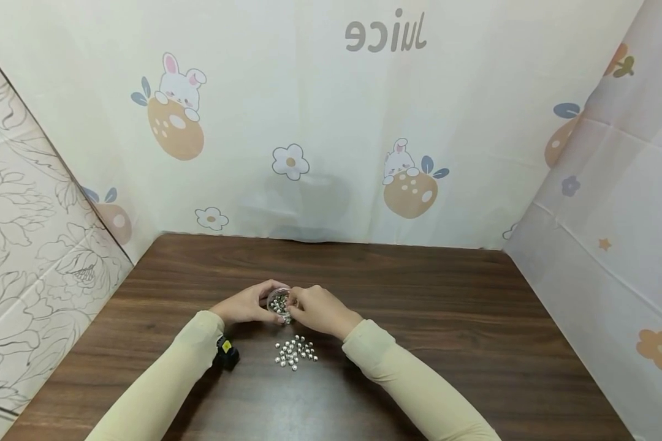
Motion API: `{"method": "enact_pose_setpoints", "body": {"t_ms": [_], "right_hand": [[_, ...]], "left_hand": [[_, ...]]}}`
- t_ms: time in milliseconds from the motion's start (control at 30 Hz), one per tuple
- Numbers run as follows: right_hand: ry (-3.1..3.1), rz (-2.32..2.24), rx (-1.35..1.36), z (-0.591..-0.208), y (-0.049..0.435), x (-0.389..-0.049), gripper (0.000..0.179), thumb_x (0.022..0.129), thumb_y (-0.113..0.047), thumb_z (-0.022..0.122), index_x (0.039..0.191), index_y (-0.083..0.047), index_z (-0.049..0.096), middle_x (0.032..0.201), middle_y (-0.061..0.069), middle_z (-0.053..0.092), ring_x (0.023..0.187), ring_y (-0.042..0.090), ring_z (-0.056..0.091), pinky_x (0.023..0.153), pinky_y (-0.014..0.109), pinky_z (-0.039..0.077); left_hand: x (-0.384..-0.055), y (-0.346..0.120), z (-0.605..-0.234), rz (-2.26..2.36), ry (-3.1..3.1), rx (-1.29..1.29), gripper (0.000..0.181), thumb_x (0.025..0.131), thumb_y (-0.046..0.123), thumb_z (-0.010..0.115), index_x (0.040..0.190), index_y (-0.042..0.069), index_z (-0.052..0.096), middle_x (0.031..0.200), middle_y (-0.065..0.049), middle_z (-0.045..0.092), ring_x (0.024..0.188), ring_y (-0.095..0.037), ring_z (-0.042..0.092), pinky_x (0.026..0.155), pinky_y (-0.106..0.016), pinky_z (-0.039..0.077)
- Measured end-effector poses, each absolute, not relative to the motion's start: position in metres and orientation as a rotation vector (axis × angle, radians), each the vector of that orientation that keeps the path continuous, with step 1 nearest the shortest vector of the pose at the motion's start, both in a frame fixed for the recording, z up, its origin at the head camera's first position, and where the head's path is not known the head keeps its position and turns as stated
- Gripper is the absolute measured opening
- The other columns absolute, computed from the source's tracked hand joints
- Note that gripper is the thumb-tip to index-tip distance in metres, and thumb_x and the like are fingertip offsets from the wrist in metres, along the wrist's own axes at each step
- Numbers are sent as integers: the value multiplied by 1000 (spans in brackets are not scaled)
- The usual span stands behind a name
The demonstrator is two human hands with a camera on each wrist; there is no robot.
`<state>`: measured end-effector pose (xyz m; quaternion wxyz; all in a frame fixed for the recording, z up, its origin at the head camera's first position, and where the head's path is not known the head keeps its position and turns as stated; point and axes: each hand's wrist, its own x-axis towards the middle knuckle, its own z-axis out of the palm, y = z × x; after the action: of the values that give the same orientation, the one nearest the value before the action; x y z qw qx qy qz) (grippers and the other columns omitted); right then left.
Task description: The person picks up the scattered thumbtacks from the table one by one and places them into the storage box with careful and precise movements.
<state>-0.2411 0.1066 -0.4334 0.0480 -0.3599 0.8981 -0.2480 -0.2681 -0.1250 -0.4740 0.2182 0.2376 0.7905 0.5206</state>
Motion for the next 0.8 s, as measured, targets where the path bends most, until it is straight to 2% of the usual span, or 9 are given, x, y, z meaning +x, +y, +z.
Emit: {"method": "enact_pose_setpoints", "body": {"t_ms": [167,433,633,800], "right_hand": [[2760,-759,-1094,-431,111,-237,6,100,-15,62,103,-11,66,68,-9,58,52,2,46,50,23,44],[2741,-752,-1127,-433,118,-229,6,100,-13,60,97,-13,65,68,-10,57,53,1,47,51,22,44],[2725,-717,-1159,-436,125,-222,8,100,-13,60,93,-15,64,70,-11,56,55,0,47,53,22,44],[2718,-708,-1154,-439,131,-217,11,99,-11,61,89,-17,61,65,-11,53,52,-1,43,50,22,40]], "left_hand": [[-268,-125,-474,1447,2188,663,68,84,18,83,142,12,49,132,-5,60,117,-20,57,105,-47,42],[-270,-124,-479,1467,2165,665,66,84,14,83,141,12,49,128,-6,61,112,-22,60,97,-42,48],[-271,-125,-481,1480,2158,683,66,84,14,83,141,12,50,130,-8,59,115,-24,59,100,-43,47],[-271,-124,-480,1489,2152,684,67,83,14,84,140,11,50,128,-8,60,112,-23,61,97,-41,49]]}}
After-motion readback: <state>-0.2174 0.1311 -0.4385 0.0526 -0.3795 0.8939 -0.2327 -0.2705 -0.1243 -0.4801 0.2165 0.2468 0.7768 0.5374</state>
